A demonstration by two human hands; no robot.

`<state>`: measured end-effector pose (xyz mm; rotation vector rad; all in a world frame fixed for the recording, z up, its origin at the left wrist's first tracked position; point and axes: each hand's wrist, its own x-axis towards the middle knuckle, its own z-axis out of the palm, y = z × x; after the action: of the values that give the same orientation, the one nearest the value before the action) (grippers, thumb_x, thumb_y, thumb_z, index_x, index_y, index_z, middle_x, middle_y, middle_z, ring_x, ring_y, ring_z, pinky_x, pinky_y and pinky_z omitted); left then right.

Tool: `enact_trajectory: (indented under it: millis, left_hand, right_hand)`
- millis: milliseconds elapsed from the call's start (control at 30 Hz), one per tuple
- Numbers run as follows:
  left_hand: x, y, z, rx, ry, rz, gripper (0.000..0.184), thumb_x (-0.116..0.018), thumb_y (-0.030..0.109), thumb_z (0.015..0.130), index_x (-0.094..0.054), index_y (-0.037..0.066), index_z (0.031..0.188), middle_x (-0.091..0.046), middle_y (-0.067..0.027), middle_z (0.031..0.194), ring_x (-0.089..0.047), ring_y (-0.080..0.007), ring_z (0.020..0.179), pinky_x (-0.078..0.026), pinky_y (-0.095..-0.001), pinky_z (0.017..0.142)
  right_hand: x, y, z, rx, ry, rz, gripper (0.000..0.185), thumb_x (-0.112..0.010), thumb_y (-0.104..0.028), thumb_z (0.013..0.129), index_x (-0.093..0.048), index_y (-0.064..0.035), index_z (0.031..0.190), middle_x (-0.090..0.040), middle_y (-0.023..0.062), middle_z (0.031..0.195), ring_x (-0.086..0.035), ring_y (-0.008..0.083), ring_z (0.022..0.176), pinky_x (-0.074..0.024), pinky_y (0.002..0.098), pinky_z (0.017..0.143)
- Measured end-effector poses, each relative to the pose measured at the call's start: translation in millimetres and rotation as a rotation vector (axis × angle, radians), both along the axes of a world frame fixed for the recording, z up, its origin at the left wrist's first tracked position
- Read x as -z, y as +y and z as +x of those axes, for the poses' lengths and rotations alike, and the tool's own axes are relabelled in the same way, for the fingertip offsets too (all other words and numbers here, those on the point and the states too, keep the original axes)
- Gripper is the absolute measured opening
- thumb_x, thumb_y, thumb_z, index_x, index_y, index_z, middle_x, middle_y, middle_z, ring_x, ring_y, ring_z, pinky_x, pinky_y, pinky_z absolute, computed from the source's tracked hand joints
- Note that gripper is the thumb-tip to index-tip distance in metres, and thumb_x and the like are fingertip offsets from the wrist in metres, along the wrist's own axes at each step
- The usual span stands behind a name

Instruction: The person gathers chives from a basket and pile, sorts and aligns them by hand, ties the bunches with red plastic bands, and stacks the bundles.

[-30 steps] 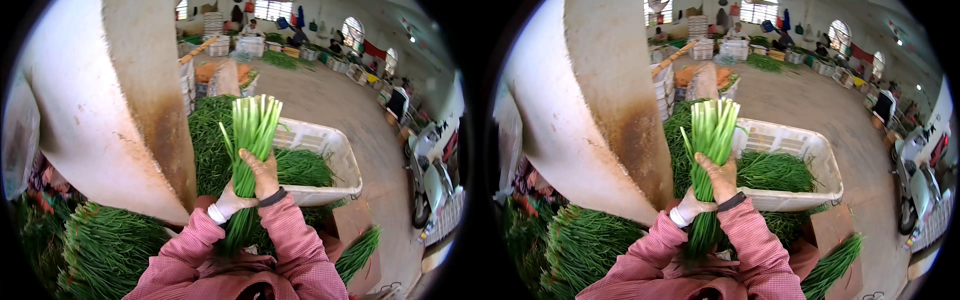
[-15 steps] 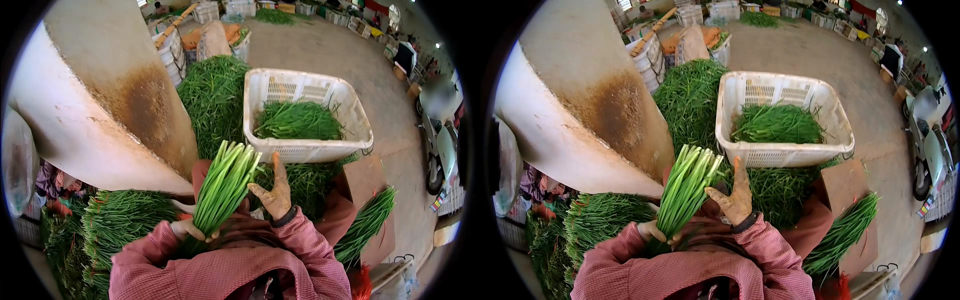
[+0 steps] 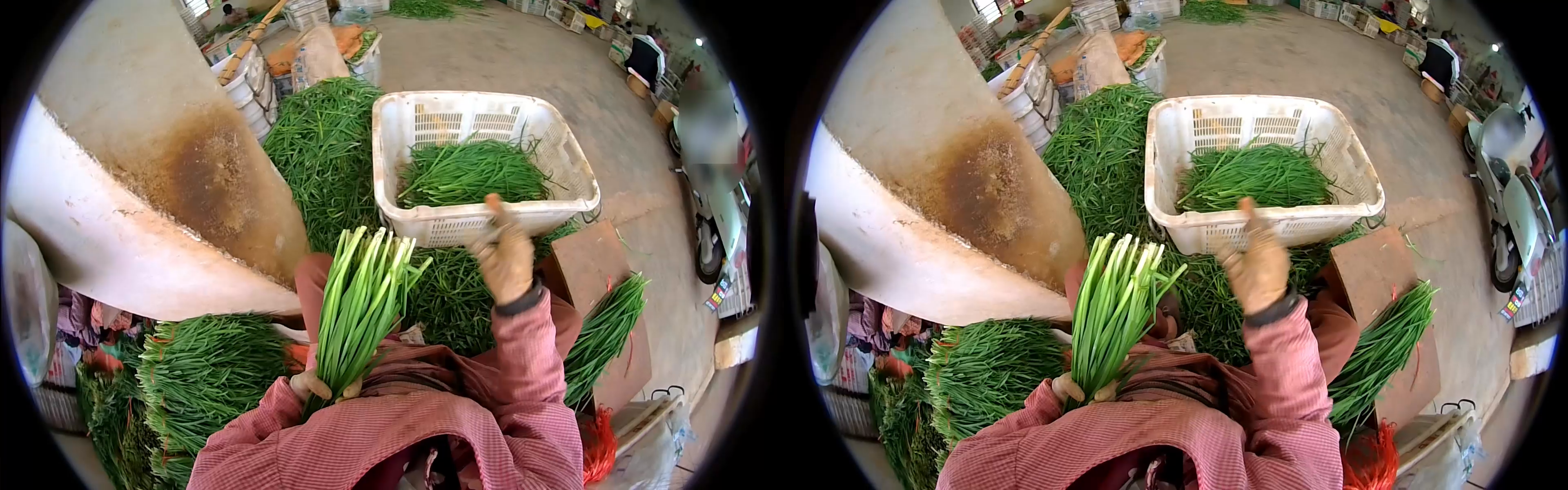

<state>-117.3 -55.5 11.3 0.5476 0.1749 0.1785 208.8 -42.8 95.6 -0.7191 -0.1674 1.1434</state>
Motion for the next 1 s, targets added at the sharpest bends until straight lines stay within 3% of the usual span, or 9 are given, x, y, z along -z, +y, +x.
enact_trajectory:
  millis: [100, 333, 400, 600, 667, 767, 867, 933, 1000]
  left_hand:
    - [2.7, -0.2, 3.0, 0.024, 0.022, -0.006, 0.057, -0.060, -0.007, 0.054, -0.048, 0.000, 0.110, -0.059, -0.0161, 0.086, -0.054, -0.0229, 0.070, -0.043, -0.0296, 0.058]
    - [-1.1, 2.1, 2.8, 0.026, 0.046, 0.008, 0.055, -0.060, -0.005, 0.055, -0.049, 0.000, 0.109, -0.059, -0.0160, 0.088, -0.055, -0.0234, 0.073, -0.044, -0.0298, 0.061]
    - [-1.5, 2.4, 2.4, 0.031, 0.049, -0.002, 0.055, -0.060, -0.004, 0.055, -0.049, 0.000, 0.109, -0.059, -0.0160, 0.088, -0.055, -0.0235, 0.074, -0.044, -0.0298, 0.061]
    - [-2.9, 1.9, -1.8, 0.065, 0.084, -0.021, 0.053, -0.060, -0.002, 0.056, -0.050, 0.000, 0.108, -0.059, -0.0160, 0.090, -0.055, -0.0240, 0.076, -0.044, -0.0300, 0.064]
    - [-7.3, -0.1, -9.1, 0.053, 0.096, -0.022, 0.053, -0.060, -0.001, 0.056, -0.051, 0.000, 0.108, -0.059, -0.0160, 0.090, -0.055, -0.0241, 0.077, -0.044, -0.0300, 0.065]
    - [-7.8, -1.6, -17.4, 0.045, 0.117, -0.034, 0.052, -0.061, 0.000, 0.056, -0.051, 0.000, 0.107, -0.059, -0.0160, 0.091, -0.055, -0.0244, 0.078, -0.044, -0.0301, 0.066]
    - [-3.3, 1.7, -12.5, 0.047, 0.121, -0.026, 0.051, -0.061, 0.001, 0.056, -0.052, 0.000, 0.107, -0.059, -0.0160, 0.091, -0.055, -0.0246, 0.080, -0.044, -0.0302, 0.067]
    - [-2.2, 0.3, -5.9, 0.062, 0.124, -0.029, 0.051, -0.061, 0.001, 0.056, -0.052, 0.000, 0.107, -0.059, -0.0160, 0.092, -0.055, -0.0247, 0.081, -0.044, -0.0302, 0.068]
    - [-0.8, 1.4, -1.0, 0.073, 0.121, -0.025, 0.051, -0.061, 0.002, 0.057, -0.052, 0.000, 0.107, -0.059, -0.0159, 0.092, -0.056, -0.0249, 0.081, -0.044, -0.0303, 0.069]
  right_hand:
    - [9.0, -20.6, -37.8, -0.098, -1.619, 0.030, 0.014, -0.064, -0.013, 0.073, -0.062, -0.0021, 0.082, -0.058, 0.0113, 0.079, -0.058, 0.0193, 0.069, -0.0491, 0.0267, 0.063]
    - [25.0, -4.3, 27.6, 0.235, -1.803, -0.566, 0.027, -0.063, -0.009, 0.072, -0.057, -0.0046, 0.098, -0.061, 0.0122, 0.085, -0.058, 0.0257, 0.073, -0.0476, 0.0308, 0.067]
    - [9.2, -17.5, -5.1, 0.411, -1.840, -0.127, 0.038, -0.066, -0.026, 0.070, -0.057, -0.0066, 0.101, -0.061, 0.0139, 0.086, -0.059, 0.0261, 0.072, -0.0475, 0.0354, 0.067]
    - [28.0, -14.6, -45.7, -0.226, -1.347, -0.022, 0.014, -0.065, -0.011, 0.072, -0.062, -0.0005, 0.079, -0.059, 0.0111, 0.068, -0.057, 0.0189, 0.061, -0.0464, 0.0267, 0.056]
    - [33.7, -7.7, -31.8, 0.363, -1.712, -0.089, 0.004, -0.063, -0.006, 0.072, -0.061, -0.0031, 0.073, -0.058, 0.0093, 0.065, -0.055, 0.0161, 0.056, -0.0452, 0.0253, 0.052]
    - [39.6, 1.3, 31.6, 0.390, -1.957, -0.844, 0.013, -0.058, -0.017, 0.077, -0.058, -0.0063, 0.084, -0.059, 0.0114, 0.070, -0.058, 0.0228, 0.060, -0.0465, 0.0302, 0.051]
    - [19.4, -19.8, 27.6, 0.497, -2.043, -0.356, 0.033, -0.061, -0.024, 0.077, -0.055, -0.0016, 0.100, -0.060, 0.0155, 0.080, -0.059, 0.0215, 0.062, -0.0474, 0.0353, 0.064]
    - [15.1, -29.3, -18.5, 0.022, -1.488, 0.061, 0.042, -0.062, -0.027, 0.076, -0.052, 0.0048, 0.101, -0.060, 0.0116, 0.076, -0.057, 0.0164, 0.059, -0.0491, 0.0293, 0.058]
    - [0.2, -21.4, -43.9, -0.816, -1.213, -0.358, 0.031, -0.059, -0.023, 0.080, -0.055, 0.0025, 0.098, -0.060, 0.0083, 0.076, -0.053, 0.0109, 0.055, -0.0474, 0.0239, 0.052]
